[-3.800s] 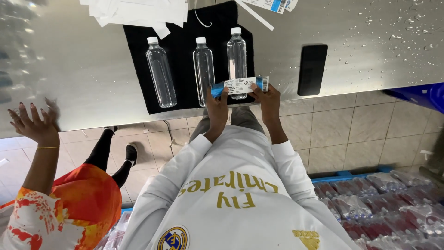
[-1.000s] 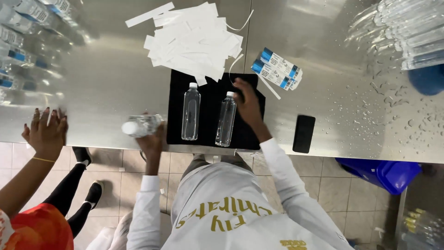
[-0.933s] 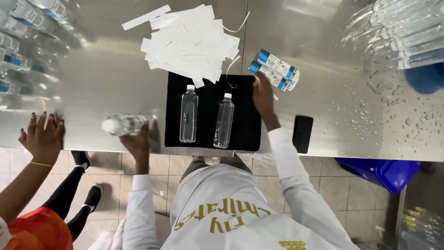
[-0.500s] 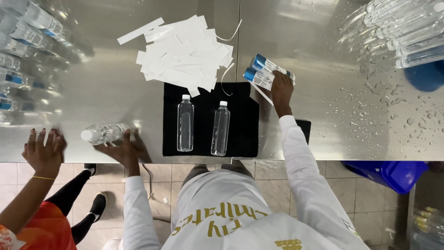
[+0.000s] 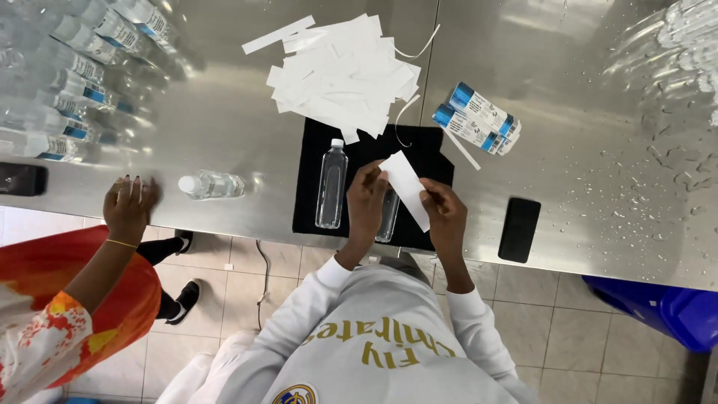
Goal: The person applies printed labels to clear plastic water bottles on a stainless steel table. They peel labels from backing sheets, wrap them around bottles, and place labeled bottles aside. A second person assists by moving bottles and handling additional labels.
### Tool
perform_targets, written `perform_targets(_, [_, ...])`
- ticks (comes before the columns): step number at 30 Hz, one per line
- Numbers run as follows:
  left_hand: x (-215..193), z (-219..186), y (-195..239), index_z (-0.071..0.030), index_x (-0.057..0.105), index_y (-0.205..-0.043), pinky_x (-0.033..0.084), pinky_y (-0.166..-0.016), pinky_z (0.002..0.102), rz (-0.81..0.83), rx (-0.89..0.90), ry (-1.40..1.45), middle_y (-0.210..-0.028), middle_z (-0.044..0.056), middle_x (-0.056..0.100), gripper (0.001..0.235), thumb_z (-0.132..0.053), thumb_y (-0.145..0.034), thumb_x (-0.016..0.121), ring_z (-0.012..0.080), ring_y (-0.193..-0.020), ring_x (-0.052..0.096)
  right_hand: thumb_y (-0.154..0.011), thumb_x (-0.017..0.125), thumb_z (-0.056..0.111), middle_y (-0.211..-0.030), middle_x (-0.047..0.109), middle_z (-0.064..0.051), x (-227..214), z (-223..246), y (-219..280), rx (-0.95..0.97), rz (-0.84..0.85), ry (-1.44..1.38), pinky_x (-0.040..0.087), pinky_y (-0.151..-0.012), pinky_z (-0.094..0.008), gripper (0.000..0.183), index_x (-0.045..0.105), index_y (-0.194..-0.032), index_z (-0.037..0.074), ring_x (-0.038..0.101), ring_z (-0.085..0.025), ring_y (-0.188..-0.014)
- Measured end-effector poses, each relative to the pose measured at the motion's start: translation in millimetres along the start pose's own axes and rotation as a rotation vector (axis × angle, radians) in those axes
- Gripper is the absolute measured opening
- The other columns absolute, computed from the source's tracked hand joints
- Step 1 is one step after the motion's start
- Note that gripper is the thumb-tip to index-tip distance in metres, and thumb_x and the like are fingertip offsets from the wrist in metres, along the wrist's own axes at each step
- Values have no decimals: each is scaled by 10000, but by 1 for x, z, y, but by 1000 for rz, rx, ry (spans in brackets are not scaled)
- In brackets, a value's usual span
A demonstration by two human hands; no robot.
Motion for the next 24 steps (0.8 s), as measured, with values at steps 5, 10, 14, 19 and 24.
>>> perform_targets(5, [11,-20,20,-14,722,-1317,703,-860,416,39,-9,74,-1095,172,751,269,-194,-1120,687,263,-1001,800,-1118,696,127,-1372,706,-108,-3,41,20,-282,-52,254,569,-1096,-436,291,726,-1405,92,664,-292,-1333])
perform_targets(10, [27,-20,37,31,702,-1299,713,-855,439,160,-43,177,-1076,203,759,225,-95,-1116,665,307,-1012,813,-1063,803,146,-1357,670,-159,6,60,28,-620,-84,505,580,-1050,-444,414,694,-1442,21,667,-339,-1284])
perform_targets(14, [27,-32,38,15,712,-1297,684,-875,405,211,-53,158,-978,175,775,228,-129,-1124,675,229,-980,797,-1044,826,182,-1270,733,-148,7,60,24,-392,-9,300,622,-1010,-464,395,726,-1398,37,726,-359,-1228])
perform_targets(19, [27,-27,42,20,765,-1258,688,-857,417,205,-111,150,-999,201,814,210,-96,-1088,729,212,-966,783,-1027,852,276,-1210,769,-171,0,25,27,-51,11,49,609,-1017,-450,408,747,-1349,48,745,-300,-1188])
perform_targets(24, [27,-32,45,28,770,-1250,689,-829,412,179,-118,85,-967,205,788,260,-167,-1078,761,206,-920,769,-950,926,250,-1099,789,-122,-11,23,25,82,-43,-64,623,-918,-356,373,792,-1236,50,742,-173,-1028])
Point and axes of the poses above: each hand's wrist, its own y-axis away from the middle knuckle, its own x-axis out of the palm, z = x × y, the point moved 8 cm from there along -y, towards the middle knuckle
